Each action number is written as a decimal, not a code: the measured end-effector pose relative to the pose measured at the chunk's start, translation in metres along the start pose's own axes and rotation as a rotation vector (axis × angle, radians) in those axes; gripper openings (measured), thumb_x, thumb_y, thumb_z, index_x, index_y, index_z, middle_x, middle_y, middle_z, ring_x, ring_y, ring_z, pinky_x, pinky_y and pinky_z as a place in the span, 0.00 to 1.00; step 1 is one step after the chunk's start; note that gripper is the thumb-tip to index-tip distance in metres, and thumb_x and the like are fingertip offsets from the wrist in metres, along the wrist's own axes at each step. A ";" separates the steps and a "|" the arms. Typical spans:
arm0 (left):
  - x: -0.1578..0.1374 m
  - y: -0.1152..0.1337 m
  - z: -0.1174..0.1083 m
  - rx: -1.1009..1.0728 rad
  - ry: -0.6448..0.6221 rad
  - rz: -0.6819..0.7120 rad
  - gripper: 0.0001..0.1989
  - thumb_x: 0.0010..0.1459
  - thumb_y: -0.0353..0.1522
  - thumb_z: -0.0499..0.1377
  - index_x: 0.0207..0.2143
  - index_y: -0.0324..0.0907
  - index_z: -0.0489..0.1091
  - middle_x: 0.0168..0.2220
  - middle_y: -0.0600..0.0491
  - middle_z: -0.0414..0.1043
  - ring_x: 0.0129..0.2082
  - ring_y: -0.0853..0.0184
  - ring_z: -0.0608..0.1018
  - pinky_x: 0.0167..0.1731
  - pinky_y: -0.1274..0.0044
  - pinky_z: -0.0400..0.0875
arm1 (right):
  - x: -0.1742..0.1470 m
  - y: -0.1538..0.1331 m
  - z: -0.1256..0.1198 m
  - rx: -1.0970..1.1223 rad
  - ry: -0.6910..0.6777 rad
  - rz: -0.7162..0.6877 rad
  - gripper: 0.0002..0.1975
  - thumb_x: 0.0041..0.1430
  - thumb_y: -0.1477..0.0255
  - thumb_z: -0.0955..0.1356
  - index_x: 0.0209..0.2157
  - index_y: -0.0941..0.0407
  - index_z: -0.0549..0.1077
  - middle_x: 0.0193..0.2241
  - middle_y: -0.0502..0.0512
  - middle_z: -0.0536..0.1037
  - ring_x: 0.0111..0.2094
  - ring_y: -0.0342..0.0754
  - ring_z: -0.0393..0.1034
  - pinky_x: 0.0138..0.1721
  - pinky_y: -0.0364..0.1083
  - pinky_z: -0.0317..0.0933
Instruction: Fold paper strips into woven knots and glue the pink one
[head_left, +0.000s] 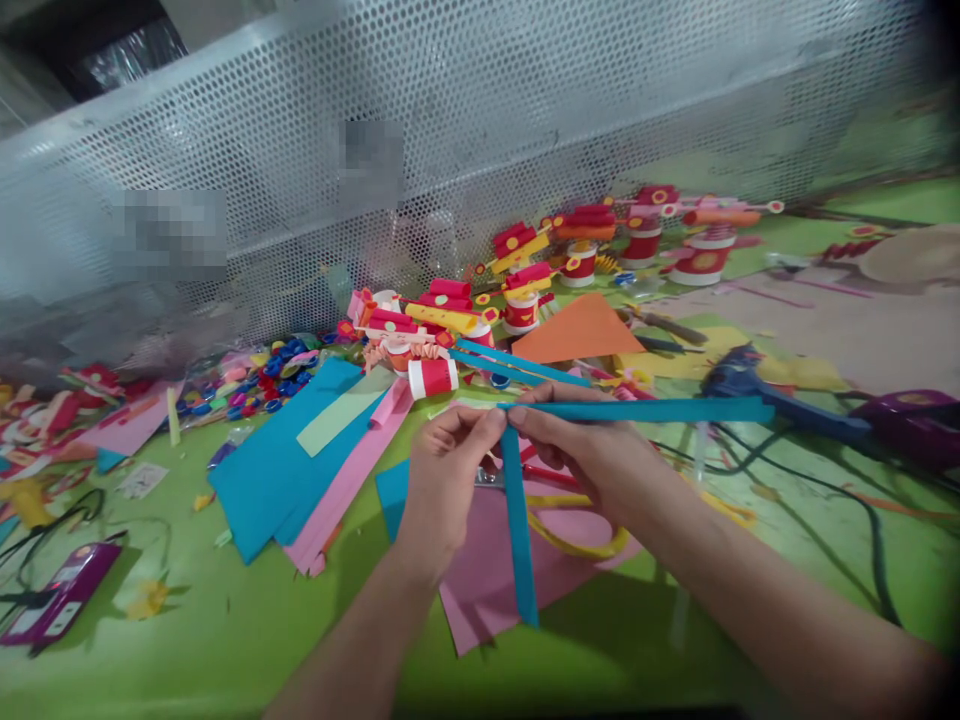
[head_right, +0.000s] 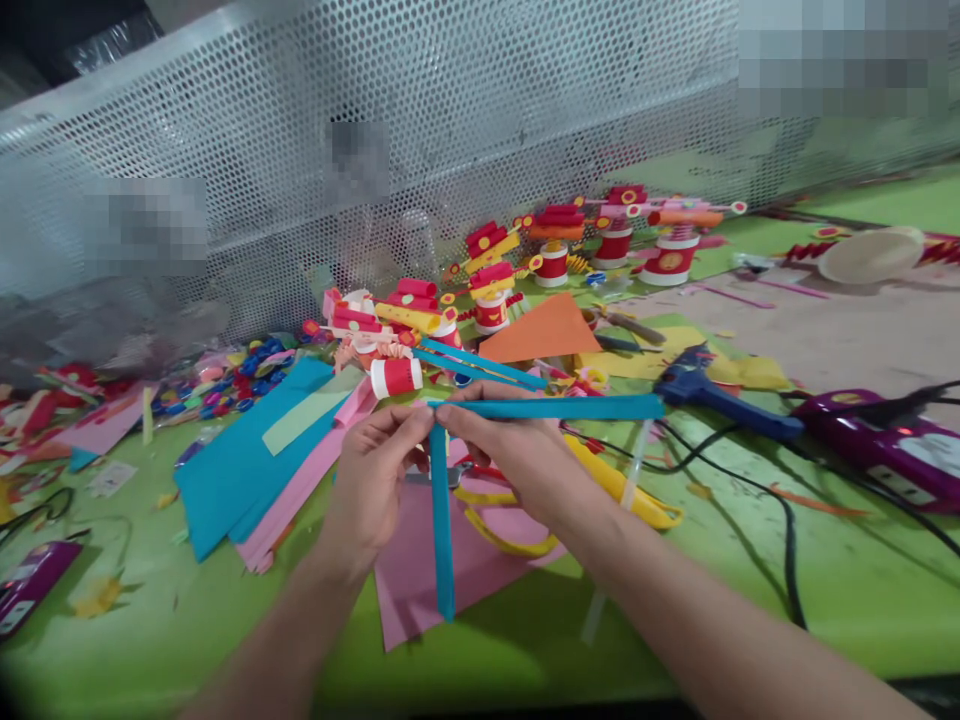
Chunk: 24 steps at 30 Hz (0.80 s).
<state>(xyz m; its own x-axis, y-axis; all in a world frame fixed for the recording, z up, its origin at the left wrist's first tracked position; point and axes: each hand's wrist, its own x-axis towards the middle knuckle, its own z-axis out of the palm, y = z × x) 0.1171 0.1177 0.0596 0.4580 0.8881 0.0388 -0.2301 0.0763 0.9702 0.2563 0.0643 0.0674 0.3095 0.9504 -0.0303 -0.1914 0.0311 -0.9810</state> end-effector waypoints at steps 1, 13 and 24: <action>0.000 0.000 -0.001 -0.023 -0.022 -0.021 0.12 0.57 0.39 0.66 0.28 0.40 0.76 0.25 0.55 0.71 0.25 0.73 0.71 0.26 0.80 0.66 | 0.001 0.000 -0.001 0.034 -0.014 -0.002 0.13 0.52 0.62 0.76 0.26 0.55 0.74 0.19 0.46 0.65 0.21 0.41 0.56 0.22 0.43 0.50; 0.006 0.002 -0.015 0.462 -0.183 0.597 0.12 0.61 0.27 0.62 0.46 0.47 0.73 0.48 0.49 0.73 0.47 0.64 0.77 0.47 0.71 0.75 | 0.002 -0.005 -0.002 0.347 -0.018 0.225 0.15 0.44 0.67 0.78 0.22 0.56 0.70 0.15 0.42 0.60 0.17 0.36 0.50 0.19 0.40 0.46; 0.008 -0.001 -0.013 0.343 -0.156 0.498 0.04 0.59 0.32 0.66 0.35 0.43 0.74 0.40 0.51 0.75 0.41 0.67 0.79 0.42 0.76 0.75 | 0.007 0.007 -0.008 0.370 -0.084 0.116 0.10 0.44 0.72 0.78 0.23 0.56 0.73 0.16 0.43 0.62 0.18 0.37 0.51 0.19 0.40 0.45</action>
<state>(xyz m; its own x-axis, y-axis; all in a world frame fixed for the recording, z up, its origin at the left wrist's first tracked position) 0.1094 0.1307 0.0559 0.4928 0.7011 0.5154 -0.1709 -0.5028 0.8473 0.2648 0.0687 0.0584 0.1913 0.9758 -0.1059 -0.5484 0.0168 -0.8360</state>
